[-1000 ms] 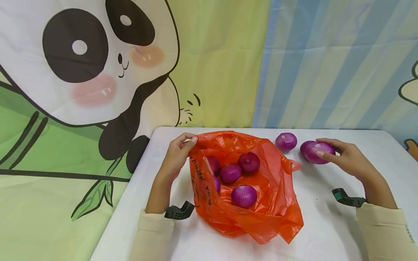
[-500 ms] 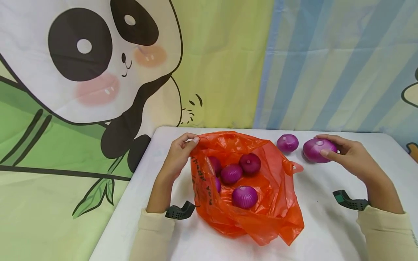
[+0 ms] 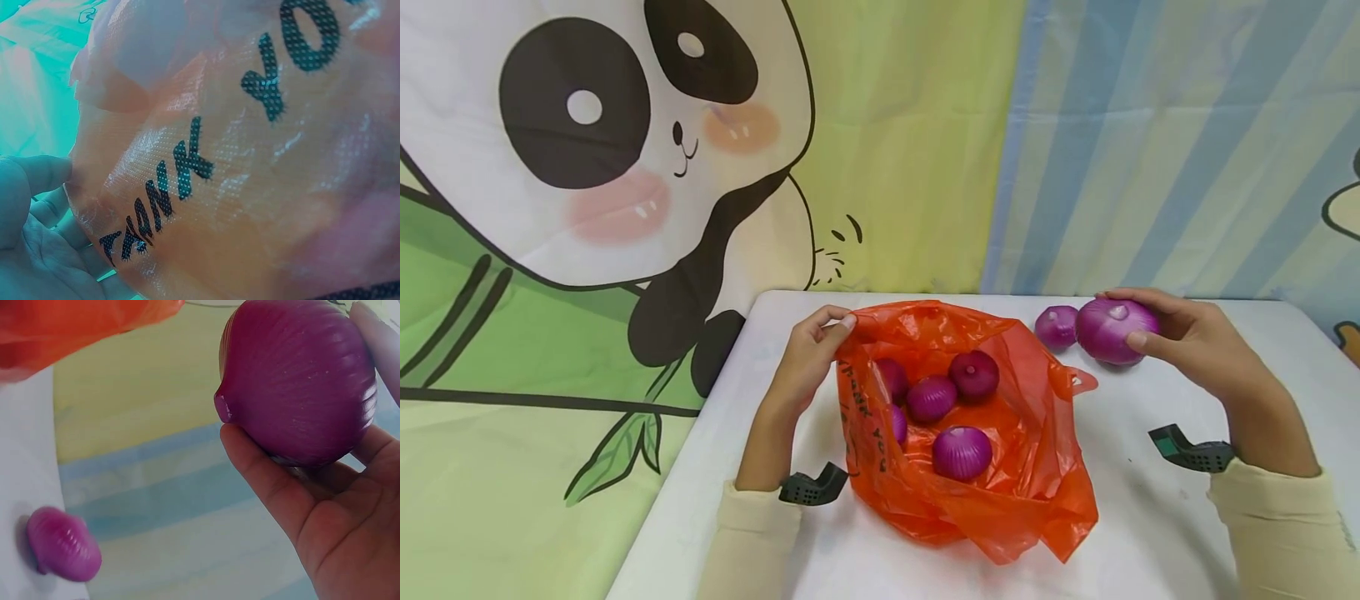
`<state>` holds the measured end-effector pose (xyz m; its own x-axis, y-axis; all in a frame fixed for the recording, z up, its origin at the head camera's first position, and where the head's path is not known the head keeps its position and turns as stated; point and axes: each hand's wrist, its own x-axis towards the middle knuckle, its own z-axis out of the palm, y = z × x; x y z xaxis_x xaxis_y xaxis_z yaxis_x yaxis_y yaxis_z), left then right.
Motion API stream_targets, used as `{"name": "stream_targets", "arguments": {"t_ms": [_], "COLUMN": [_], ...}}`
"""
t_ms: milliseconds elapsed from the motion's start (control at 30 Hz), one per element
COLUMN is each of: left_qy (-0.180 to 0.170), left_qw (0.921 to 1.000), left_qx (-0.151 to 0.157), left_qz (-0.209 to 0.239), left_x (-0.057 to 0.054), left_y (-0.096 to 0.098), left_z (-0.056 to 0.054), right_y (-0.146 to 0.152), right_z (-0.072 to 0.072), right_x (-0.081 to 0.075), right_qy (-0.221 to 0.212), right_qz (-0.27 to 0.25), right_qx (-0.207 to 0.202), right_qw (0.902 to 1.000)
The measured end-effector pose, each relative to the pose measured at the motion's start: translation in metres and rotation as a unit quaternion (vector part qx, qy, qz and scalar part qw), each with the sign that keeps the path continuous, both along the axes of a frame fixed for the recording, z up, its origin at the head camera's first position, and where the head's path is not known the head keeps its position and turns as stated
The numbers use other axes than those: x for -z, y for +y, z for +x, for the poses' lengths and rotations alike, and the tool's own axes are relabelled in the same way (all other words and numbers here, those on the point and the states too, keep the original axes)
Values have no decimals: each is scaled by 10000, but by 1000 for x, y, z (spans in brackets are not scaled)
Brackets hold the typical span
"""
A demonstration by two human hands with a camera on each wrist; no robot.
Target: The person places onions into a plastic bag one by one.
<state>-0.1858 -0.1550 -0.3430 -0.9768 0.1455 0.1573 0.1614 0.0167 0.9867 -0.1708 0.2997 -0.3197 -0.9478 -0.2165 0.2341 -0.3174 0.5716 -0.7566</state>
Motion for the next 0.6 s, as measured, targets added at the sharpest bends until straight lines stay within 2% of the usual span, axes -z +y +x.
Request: {"name": "stream_targets", "arguments": {"t_ms": [200,333,400,533,600], "left_qy": [9,-11,-8,0,-3], "left_qw": [10000,10000,10000,10000,10000], "left_qx": [-32,8,23,-4,-6], "left_qz": [9,14,28,18,1], "left_x": [0,1,1,2,2], "left_y": [-1,0,0,2,2], "left_z": [1,1,1,-1,-1], "right_y": [-15,-25,-31,-45,-53], "right_z": [-2,-5,-6,-10,-11], "right_x": [-16,-27,-31,-36,-37], "right_qy": [325,500,554,583,613], "right_qz": [-342,-657,-987,-1781,-1937], "right_qx": [-560,-1142,-1541,-2429,-2717], "right_qw": [9973,9900,9815,9518,9407]}}
